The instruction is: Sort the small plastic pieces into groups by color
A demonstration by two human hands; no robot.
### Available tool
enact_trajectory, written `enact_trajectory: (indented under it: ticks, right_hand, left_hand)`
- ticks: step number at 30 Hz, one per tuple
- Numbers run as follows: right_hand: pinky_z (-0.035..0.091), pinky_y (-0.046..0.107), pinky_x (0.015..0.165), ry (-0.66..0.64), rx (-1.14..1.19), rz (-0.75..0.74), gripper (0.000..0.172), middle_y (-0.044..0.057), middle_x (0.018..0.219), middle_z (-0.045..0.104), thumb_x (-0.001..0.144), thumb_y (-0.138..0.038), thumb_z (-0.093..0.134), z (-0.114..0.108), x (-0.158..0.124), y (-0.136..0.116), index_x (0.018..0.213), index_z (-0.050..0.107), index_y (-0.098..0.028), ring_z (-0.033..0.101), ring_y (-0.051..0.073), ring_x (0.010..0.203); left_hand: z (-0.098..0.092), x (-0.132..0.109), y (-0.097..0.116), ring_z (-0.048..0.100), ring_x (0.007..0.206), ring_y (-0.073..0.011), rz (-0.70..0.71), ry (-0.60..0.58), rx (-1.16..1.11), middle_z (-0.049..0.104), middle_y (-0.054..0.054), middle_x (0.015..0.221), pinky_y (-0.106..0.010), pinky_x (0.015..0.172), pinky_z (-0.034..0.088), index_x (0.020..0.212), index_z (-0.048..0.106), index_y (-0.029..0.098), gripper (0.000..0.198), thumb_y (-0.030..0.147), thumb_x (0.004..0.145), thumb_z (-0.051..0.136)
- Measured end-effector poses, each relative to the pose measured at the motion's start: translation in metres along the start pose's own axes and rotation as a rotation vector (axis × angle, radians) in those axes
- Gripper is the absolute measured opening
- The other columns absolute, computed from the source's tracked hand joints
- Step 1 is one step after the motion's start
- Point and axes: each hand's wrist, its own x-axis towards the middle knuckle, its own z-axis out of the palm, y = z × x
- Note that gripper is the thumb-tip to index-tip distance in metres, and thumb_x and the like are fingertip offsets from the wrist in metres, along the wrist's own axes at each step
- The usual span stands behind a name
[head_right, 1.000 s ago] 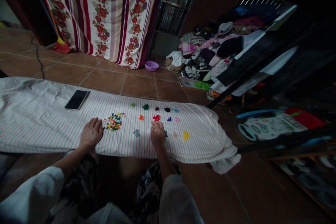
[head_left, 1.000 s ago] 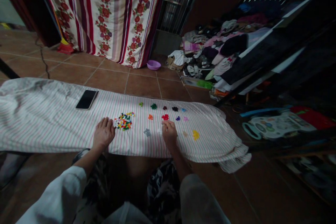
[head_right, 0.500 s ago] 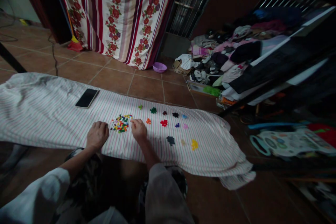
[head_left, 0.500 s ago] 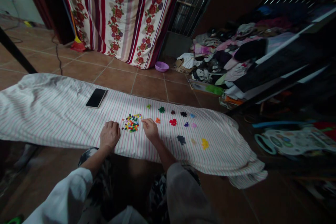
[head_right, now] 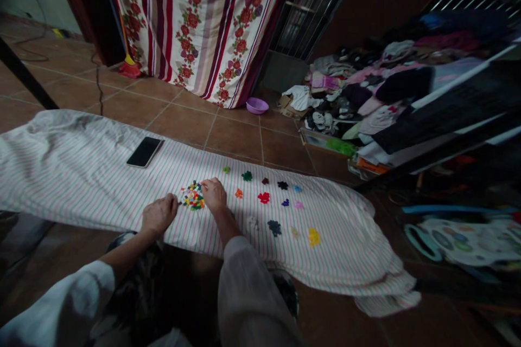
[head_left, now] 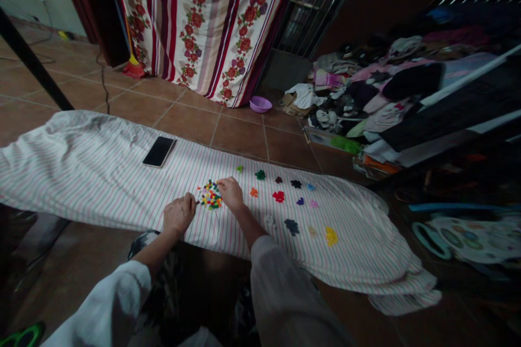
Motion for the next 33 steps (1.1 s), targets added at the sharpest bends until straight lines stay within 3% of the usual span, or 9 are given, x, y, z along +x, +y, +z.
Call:
enact_trajectory:
  ticks: [8,18,26,33]
  right_hand:
    - [0.045,0.025,0.087,-0.098,-0.121,0.028,0.023,0.005,0.104,0.066,0.091,-0.016,0.058,-0.001,0.008,-0.007,0.101,0.076,-0.025,0.061,0.017,0.100]
    - [0.043,0.024,0.088,-0.168,-0.186,0.040,0.022,0.005,0.105,0.066,0.092,-0.018,0.058,-0.004,0.015,-0.012,0.102,0.076,-0.025,0.060,0.016,0.104]
    - [0.045,0.026,0.082,-0.109,-0.132,0.036,0.018,0.005,0.098,0.067,0.088,-0.019,0.060,-0.002,0.014,-0.004,0.094,0.076,-0.024,0.062,0.018,0.094]
    - [0.050,0.026,0.083,0.080,0.177,0.083,0.014,0.000,0.089,0.072,0.083,-0.020,0.059,0.005,0.011,0.006,0.088,0.071,-0.024,0.066,0.015,0.085]
  left_hand:
    - [-0.006,0.000,0.002,0.072,0.085,-0.0251,0.012,-0.074,0.011,0.076,-0.012,0.088,-0.031,0.067,0.041,0.100,0.065,0.020,0.044,0.040,0.101,0.026]
    - [-0.005,0.001,0.000,0.072,0.085,-0.0261,0.029,-0.075,0.015,0.075,-0.012,0.086,-0.032,0.067,0.041,0.092,0.069,0.020,0.048,0.039,0.101,0.026]
    - [-0.003,0.000,0.000,0.071,0.083,-0.0251,0.031,-0.044,-0.024,0.075,-0.012,0.085,-0.032,0.066,0.041,0.090,0.070,0.020,0.046,0.038,0.100,0.029]
    - [-0.002,-0.001,0.000,0.071,0.081,-0.0232,0.019,-0.008,-0.046,0.075,-0.012,0.084,-0.031,0.066,0.040,0.088,0.069,0.019,0.046,0.040,0.100,0.029]
